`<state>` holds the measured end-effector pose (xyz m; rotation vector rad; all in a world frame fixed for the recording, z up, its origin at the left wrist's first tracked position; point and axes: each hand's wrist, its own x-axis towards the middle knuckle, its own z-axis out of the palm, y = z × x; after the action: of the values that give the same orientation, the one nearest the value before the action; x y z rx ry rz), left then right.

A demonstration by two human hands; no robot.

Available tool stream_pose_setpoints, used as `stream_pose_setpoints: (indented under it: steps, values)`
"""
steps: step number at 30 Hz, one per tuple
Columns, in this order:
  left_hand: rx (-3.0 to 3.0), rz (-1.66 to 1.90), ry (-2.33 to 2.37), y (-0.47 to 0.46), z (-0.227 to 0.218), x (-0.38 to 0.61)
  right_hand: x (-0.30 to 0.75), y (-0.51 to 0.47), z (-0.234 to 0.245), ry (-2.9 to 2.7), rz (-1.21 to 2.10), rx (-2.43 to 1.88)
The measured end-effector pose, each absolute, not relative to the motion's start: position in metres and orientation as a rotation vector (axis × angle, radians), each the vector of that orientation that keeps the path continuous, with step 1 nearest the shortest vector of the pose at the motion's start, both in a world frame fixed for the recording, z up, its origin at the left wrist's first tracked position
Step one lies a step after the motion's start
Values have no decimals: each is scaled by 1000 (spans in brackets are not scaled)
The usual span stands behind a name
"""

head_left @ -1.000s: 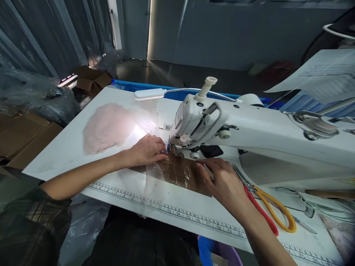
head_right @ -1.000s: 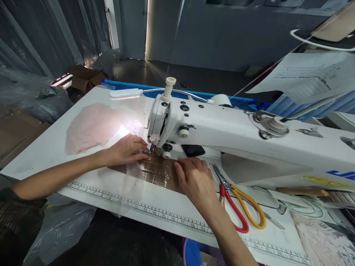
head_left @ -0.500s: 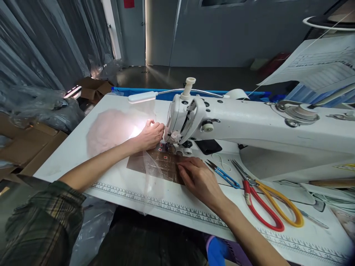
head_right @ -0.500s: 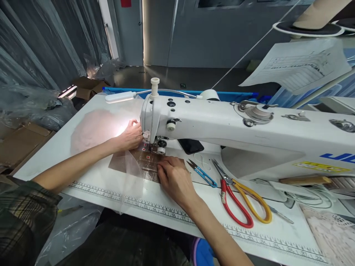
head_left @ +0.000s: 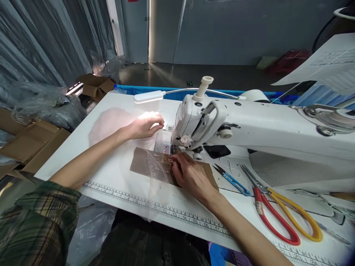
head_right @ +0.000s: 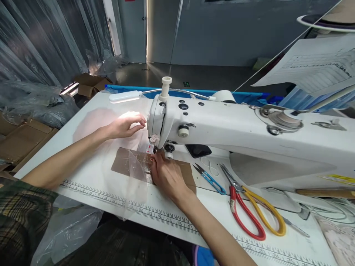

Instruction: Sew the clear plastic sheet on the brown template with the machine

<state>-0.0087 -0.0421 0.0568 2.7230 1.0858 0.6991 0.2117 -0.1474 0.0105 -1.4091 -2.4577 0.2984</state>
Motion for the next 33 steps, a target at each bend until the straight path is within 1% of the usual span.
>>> stream_pose_setpoints:
  steps: [4, 9, 11, 15, 18, 26, 33]
  values:
    - [2759, 616, 968, -53, 45, -13, 196, -140, 7, -2567, 209, -1384]
    - [3001, 234, 837, -66, 26, -6, 192, -139, 1, -2625, 98, -1408]
    - [3091, 176, 862, -74, 19, -1, 204, -143, -2, -2601, 73, -1366]
    - [3189, 210, 1002, -88, 10, 12, 229, -147, -10, -2523, 92, -1251]
    - [3170, 249, 1091, -90, 8, 20, 233, -147, -13, -2468, 142, -1249]
    - [2935, 333, 1012, -78, -3, 19, 225, -144, -12, -2418, 126, -1305]
    - [2888, 380, 986, -74, -13, 20, 221, -145, -10, -2444, 68, -1412]
